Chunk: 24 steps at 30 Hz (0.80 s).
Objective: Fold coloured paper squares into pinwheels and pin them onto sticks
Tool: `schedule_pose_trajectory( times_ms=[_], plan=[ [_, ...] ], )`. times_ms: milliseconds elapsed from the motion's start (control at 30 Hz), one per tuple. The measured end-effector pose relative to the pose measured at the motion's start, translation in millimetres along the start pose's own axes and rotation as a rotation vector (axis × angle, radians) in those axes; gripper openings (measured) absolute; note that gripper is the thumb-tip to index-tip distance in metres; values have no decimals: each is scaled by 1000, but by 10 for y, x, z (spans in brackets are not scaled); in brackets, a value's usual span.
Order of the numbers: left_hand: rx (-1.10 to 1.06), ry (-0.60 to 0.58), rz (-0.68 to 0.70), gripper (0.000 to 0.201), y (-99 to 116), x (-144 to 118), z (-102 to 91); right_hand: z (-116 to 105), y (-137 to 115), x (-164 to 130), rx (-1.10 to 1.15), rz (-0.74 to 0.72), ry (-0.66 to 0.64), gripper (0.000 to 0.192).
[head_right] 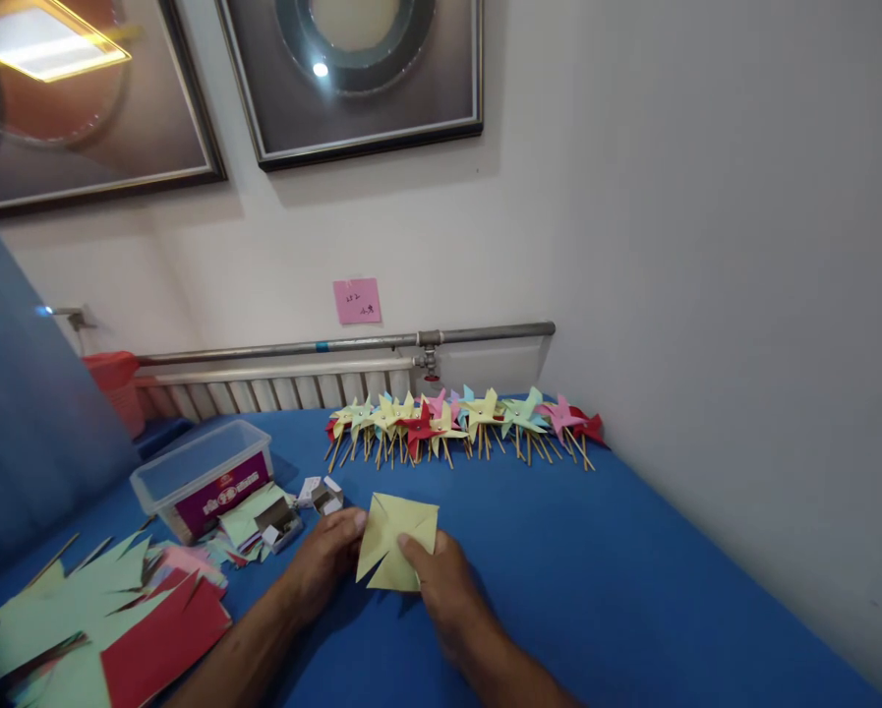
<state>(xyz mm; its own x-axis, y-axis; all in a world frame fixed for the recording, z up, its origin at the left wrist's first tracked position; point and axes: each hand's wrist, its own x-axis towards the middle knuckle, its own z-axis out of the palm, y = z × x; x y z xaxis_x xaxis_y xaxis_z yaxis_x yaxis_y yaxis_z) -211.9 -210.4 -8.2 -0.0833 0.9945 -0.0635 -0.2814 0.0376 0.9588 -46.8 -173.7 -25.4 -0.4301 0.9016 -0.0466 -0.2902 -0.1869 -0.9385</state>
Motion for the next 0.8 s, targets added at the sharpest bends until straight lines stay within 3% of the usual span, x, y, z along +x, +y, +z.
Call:
schedule_pose_trajectory(
  times_ms=[200,400,800],
  plan=[
    [34,105,-1,40,-58,60,-53,-33,26,63,-24,44,-25,51],
    [39,201,27,41,-43,101,-122,-84,20,191,-62,44,-28,41],
    [24,154,40,43,-59,98,-104,-73,94,229,-106,26,-10,36]
  ],
)
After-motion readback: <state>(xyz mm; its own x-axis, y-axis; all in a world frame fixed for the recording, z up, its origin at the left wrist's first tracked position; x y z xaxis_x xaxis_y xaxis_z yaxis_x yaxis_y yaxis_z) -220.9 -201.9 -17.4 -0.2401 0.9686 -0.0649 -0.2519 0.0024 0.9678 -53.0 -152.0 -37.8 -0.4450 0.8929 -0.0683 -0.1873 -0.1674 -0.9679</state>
